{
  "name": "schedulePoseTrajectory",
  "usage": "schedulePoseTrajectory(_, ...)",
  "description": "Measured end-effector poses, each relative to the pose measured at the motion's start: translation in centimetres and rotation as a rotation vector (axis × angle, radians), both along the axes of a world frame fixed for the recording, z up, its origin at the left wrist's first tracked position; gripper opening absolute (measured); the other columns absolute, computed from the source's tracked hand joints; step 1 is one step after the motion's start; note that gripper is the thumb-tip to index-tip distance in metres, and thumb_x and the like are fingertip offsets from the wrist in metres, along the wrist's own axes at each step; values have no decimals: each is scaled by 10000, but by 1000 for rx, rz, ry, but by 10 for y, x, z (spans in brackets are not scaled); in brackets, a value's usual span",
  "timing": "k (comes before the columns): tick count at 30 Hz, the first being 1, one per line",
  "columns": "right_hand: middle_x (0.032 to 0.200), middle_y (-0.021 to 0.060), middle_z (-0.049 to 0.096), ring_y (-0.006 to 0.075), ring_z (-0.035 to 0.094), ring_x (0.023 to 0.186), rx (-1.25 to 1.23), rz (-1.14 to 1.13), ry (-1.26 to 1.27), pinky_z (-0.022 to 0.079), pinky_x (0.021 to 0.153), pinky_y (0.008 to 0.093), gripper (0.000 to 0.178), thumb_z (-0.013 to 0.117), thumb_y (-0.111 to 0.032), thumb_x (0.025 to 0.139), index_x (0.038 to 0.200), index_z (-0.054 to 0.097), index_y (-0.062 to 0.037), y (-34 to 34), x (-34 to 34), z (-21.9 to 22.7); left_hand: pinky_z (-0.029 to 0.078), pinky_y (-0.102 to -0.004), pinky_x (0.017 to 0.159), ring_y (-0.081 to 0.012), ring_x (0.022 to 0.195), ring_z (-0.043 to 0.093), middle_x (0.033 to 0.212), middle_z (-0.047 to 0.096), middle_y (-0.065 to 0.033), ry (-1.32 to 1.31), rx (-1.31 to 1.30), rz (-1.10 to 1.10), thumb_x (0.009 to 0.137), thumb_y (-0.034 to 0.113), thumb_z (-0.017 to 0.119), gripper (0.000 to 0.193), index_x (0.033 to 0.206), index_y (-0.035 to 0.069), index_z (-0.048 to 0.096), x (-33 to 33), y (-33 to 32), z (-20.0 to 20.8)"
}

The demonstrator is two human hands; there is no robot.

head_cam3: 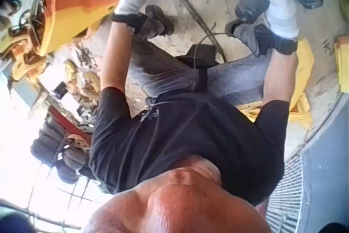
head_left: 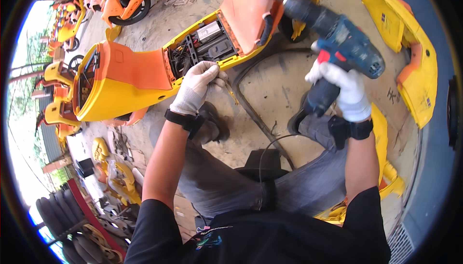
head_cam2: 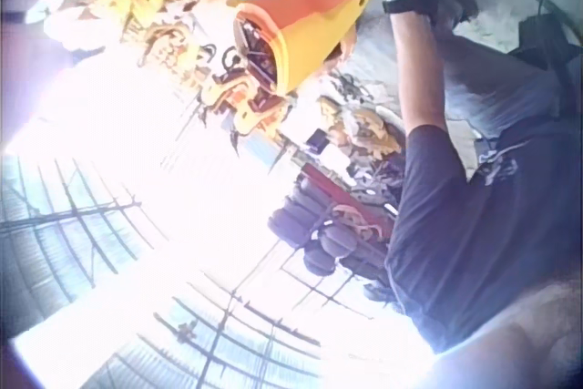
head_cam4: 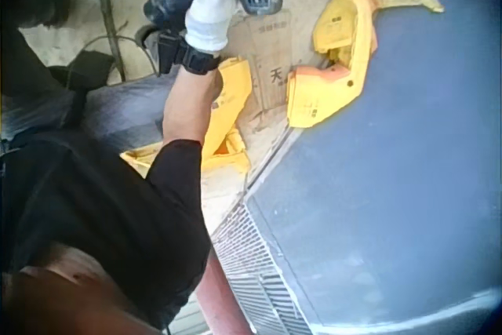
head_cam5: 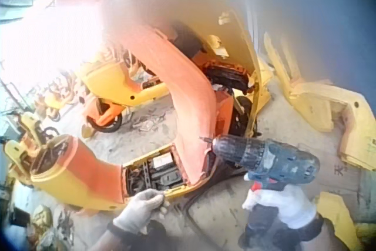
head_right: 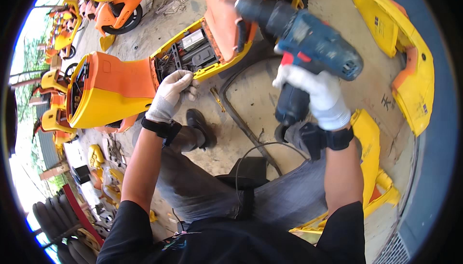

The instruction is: The person uses a cordless drill to fasten screws into the yellow and orange plastic body panels of a disassembled electric scooter. They work on securing the side panels and the rear section of the scooter frame, moving around the vehicle to access different screw holes.

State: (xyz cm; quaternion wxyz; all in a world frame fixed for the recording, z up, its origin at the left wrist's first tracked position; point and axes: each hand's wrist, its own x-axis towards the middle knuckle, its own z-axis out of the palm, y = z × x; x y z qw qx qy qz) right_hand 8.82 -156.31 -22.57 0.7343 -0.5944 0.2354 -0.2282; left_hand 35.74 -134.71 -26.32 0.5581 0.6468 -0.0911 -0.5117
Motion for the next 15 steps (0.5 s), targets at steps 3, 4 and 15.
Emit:
schedulePoseTrajectory(3, 858, 62, 663, 141, 632, 773, -186, 8, 151, 517, 764, 298, 318, 687, -112, 865, 1139, 610, 29, 22, 18, 3, 471, -199, 557, -70, 597, 552, 792, 627, -11, -52, 13, -48, 993, 223, 605, 169, 977, 55, 603, 9, 11, -5)
schedulePoseTrajectory(4, 878, 54, 667, 131, 635, 790, -352, 3, 207, 520, 770, 299, 282, 711, -86, 846, 1102, 636, 7, 26, 20, -7, 467, -196, 556, -68, 597, 546, 788, 623, -8, -55, -5, -54, 994, 223, 605, 171, 968, 53, 608, 11, 12, -6)
schedulePoseTrajectory(15, 837, 37, 669, 124, 651, 780, -92, 177, 384, 527, 760, 275, 329, 713, -6, 811, 1129, 635, 27, 89, 56, -14, 537, -209, 690, -98, 727, 617, 945, 668, -92, 239, -216, 143, 988, 110, 587, 235, 1161, -47, 615, 36, 26, -31)
